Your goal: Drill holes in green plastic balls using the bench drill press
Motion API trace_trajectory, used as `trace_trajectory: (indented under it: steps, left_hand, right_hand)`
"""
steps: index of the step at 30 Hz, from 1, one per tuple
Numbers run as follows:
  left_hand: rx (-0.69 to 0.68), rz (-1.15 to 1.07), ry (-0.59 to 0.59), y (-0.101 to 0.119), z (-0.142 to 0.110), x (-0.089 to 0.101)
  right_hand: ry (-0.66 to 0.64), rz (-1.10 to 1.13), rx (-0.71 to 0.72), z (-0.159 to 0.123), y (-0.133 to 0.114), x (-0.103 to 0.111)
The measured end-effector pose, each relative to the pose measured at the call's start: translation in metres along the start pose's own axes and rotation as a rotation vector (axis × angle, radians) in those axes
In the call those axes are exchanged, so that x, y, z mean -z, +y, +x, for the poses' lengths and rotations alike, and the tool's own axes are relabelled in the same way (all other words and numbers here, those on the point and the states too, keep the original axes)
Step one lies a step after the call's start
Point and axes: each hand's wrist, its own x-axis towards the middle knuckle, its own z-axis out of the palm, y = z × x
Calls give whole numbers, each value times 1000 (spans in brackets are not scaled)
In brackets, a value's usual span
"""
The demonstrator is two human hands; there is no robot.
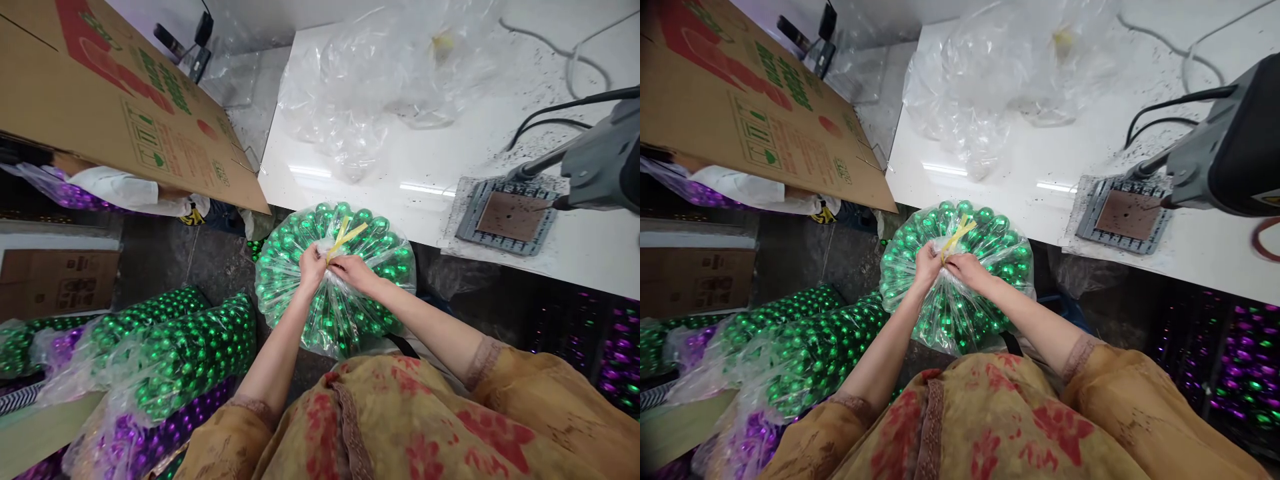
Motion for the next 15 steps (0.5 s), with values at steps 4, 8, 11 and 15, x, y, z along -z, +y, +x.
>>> trace_trajectory:
  steps: [4,8,11,15]
  left_hand:
    - [6,-18,3,-1,1,1]
    - [-2,6,-2,-3,2,2]
    - [-12,30,-12,-2,1,2]
    - [-15,42,-10,1,-2,1]
  right_hand:
    - [-58,61,18,2,-1,6]
    - [-56,65,-18,3,0,6]
    - [-93,52,-20,8,4,7]
    - [-116,3,-21,12,3,5]
